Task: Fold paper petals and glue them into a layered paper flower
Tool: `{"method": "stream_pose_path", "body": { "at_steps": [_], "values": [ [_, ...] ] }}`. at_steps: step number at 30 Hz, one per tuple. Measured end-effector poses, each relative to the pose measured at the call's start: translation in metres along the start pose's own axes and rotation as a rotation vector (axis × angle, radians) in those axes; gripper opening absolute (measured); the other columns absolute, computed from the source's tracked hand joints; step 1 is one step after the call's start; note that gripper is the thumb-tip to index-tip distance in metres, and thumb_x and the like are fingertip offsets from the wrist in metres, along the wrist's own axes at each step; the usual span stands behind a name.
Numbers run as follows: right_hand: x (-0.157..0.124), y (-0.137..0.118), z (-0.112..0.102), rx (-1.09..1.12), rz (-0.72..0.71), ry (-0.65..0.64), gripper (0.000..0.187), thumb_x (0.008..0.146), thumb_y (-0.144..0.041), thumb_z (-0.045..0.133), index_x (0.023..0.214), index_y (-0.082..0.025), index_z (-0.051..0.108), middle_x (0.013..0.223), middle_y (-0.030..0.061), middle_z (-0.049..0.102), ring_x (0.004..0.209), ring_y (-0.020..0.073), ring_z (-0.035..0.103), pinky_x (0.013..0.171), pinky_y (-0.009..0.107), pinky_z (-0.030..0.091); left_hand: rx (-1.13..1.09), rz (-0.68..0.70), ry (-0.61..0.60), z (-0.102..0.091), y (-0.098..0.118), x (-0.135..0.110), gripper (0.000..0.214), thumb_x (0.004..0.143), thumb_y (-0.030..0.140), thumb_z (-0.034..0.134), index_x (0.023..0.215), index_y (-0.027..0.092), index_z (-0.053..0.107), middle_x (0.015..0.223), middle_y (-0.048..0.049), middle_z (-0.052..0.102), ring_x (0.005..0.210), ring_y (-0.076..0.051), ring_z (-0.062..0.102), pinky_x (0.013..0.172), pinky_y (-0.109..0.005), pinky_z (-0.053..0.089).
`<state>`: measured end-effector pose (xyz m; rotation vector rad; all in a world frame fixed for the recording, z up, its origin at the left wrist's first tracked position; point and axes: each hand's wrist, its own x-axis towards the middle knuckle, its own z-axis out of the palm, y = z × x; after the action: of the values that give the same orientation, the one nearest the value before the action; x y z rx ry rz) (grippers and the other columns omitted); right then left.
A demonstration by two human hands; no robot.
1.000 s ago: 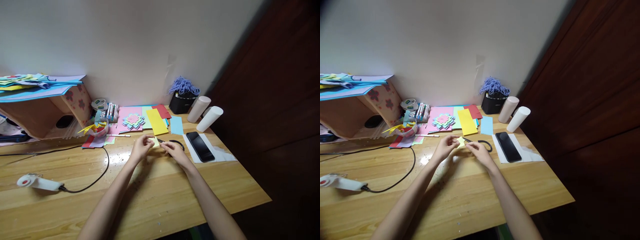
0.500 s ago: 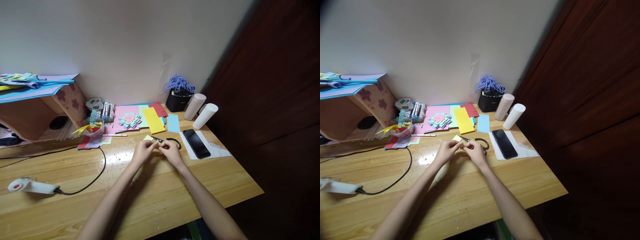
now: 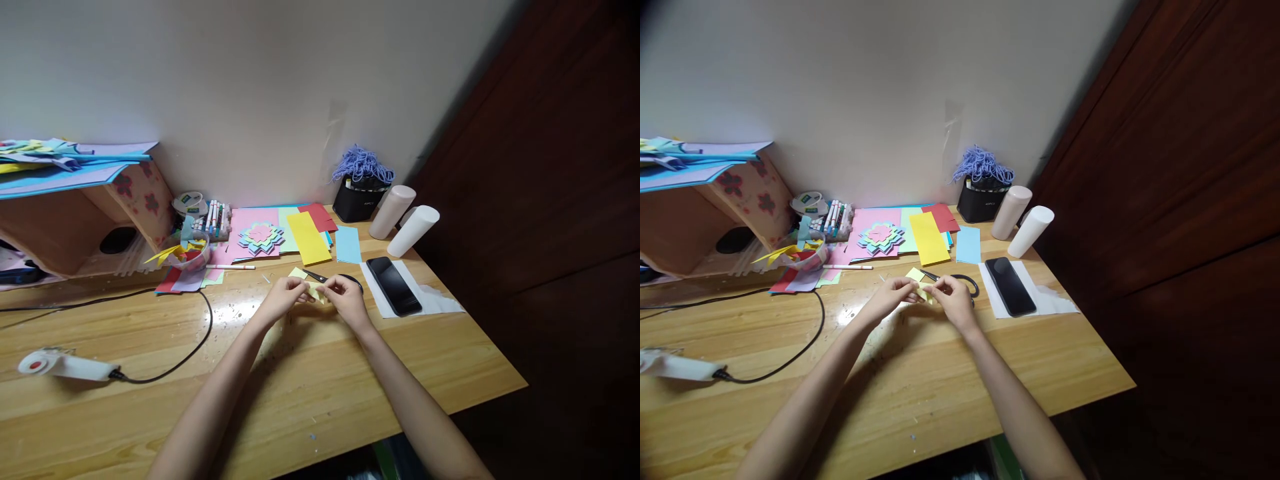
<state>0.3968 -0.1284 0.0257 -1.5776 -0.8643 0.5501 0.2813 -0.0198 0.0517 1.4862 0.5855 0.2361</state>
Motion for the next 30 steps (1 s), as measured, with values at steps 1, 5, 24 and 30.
{"method": "stream_pose_path", "body": {
  "at_steps": [1,5,24,30],
  "values": [
    [0.0,0.0,0.0,0.021,0.01,-0.003,0.03,0.069,-0.045,0.062,0.063,-0.017,0.052,0.058,-0.0007,0.051,0.054,0.0115,0.046,0.051,0.023,0.037,-0.001,-0.01,-0.008,-0.002,0.001,-0.001,0.021,0.071,0.032,0.055,0.06,0.014,0.058,0.058,-0.0009,0.059,0.064,-0.014,0.059,0.069,-0.026,0.045],
    [-0.001,-0.003,0.002,0.115,-0.03,0.006,0.023,0.071,-0.037,0.062,0.082,-0.019,0.054,0.073,0.0019,0.058,0.066,0.0141,0.055,0.055,0.023,0.043,0.03,0.012,0.001,-0.005,0.005,-0.004,0.021,0.067,0.032,0.061,0.067,0.012,0.062,0.062,-0.0014,0.06,0.06,-0.012,0.055,0.062,-0.024,0.042],
    [-0.003,-0.01,-0.005,-0.062,-0.237,-0.026,0.012,0.071,-0.031,0.063,0.069,-0.02,0.064,0.08,0.0052,0.06,0.078,0.0173,0.057,0.065,0.028,0.049,-0.113,0.023,0.034,-0.006,-0.001,0.0,0.027,0.058,0.034,0.072,0.07,0.01,0.067,0.065,-0.0062,0.066,0.061,-0.014,0.059,0.064,-0.026,0.047],
    [-0.001,-0.006,-0.001,0.06,-0.066,0.032,0.021,0.072,-0.037,0.061,0.069,-0.017,0.061,0.071,0.0038,0.06,0.067,0.0152,0.056,0.063,0.027,0.046,-0.126,0.031,-0.008,-0.003,0.002,-0.002,0.032,0.063,0.039,0.068,0.079,0.011,0.068,0.073,-0.0081,0.069,0.071,-0.018,0.064,0.073,-0.03,0.049]
  ]
}}
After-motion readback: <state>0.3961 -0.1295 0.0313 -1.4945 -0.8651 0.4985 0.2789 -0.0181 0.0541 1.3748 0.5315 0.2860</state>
